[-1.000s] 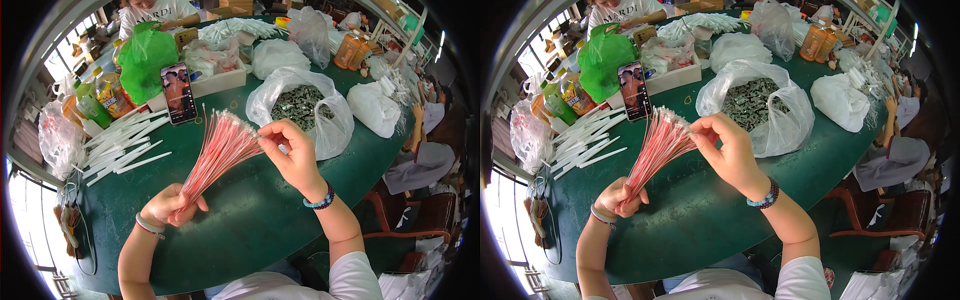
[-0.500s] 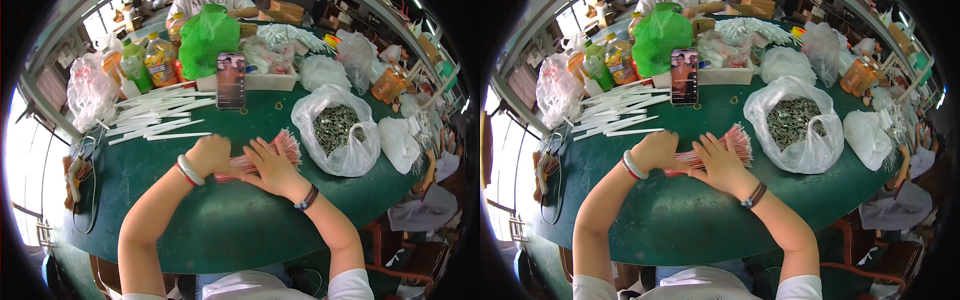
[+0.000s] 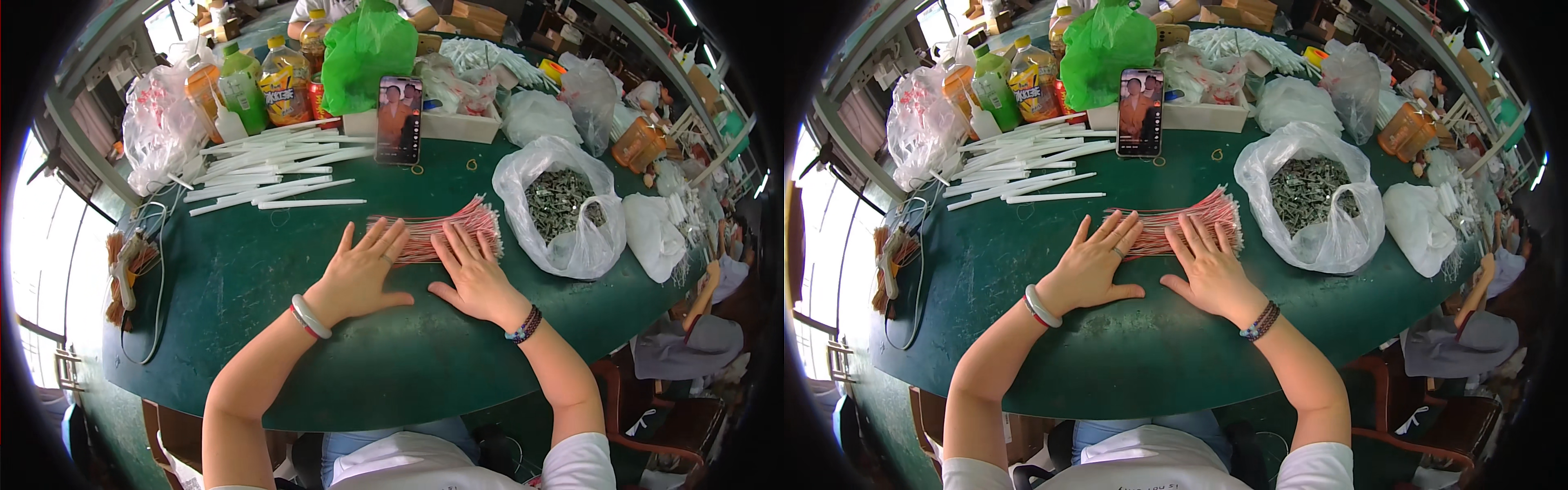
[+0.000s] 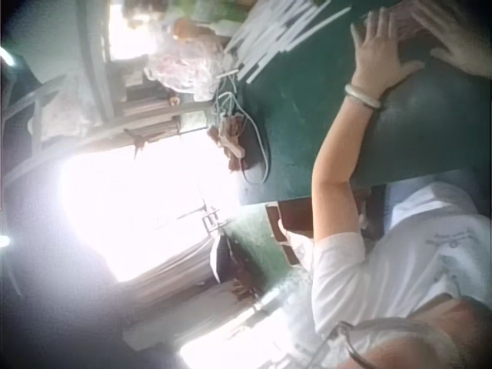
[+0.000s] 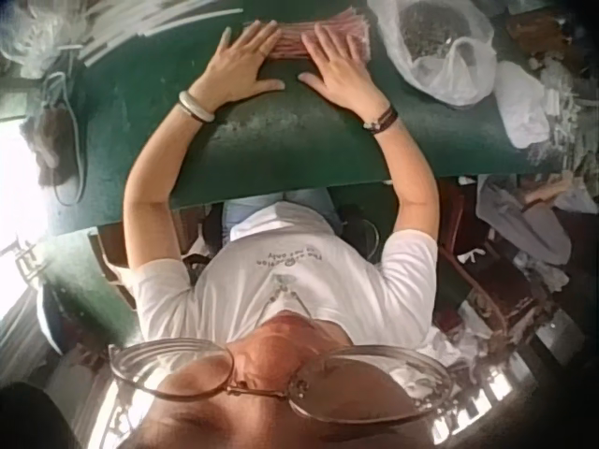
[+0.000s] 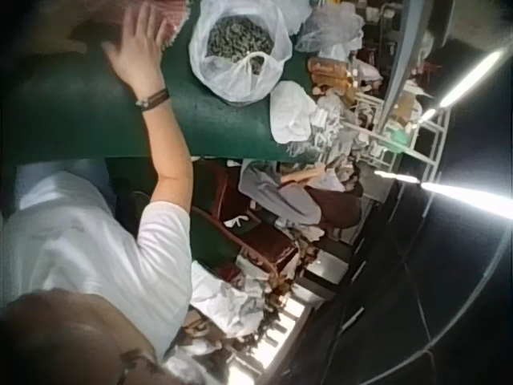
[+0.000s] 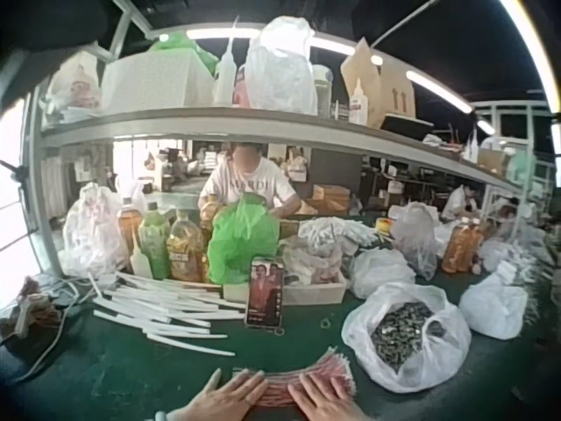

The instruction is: The person assembles small white plastic components by hand, inserting thin red wires into them at a factory workstation.

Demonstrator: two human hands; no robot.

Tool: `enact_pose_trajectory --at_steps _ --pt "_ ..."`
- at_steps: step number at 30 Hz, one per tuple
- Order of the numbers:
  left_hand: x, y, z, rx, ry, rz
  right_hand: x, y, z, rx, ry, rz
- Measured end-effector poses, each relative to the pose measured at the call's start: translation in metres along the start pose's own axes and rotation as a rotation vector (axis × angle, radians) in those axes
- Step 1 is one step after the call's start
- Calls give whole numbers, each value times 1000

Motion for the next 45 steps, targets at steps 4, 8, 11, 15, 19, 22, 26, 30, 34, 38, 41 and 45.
enact_pose_trajectory --at_steps 4,8,11,15,19,22,26,30,34,38,41,45 --pt "6 12 -1 -25 38 7 4 -2 -14 -141 45 3" --pt "2 0 -2 -160 66 -7 2 1 -15 -318 73 -47" --pt "8 5 13 -203 100 -98 -5 17 -5 -385 101 -79" --pt "20 15 23 -290 253 -232 -16 38 7 -417 40 -85" --pt "33 1 0 -411 141 -153 -3 35 -8 -485 49 -93" --pt "82 -22 -15 -441 6 -314 -14 35 2 -419 100 -30" --pt "108 -34 -11 -484 135 -258 -7 44 -3 -394 61 51" --pt "108 -42 -8 -307 125 -366 -21 29 -6 -338 -67 79" --pt "107 -53 -7 -383 107 -343 -28 24 -9 -432 -37 39" --pt "112 -63 -15 -377 52 -300 -24 24 -14 -456 -21 27" --pt "100 -79 -34 -404 -45 -229 -6 31 -24 -507 43 20" --pt "89 -89 -43 -357 29 -94 38 84 -25 -479 212 -248"
Point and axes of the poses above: each hand's wrist, its own y-axis towards the middle knuckle, its own z-axis out of the palm, x = y × z, the point moved 2 cm from there along y, towards the middle knuckle, and after that the axes turned 3 degrees about y, right-handed, at the moved point
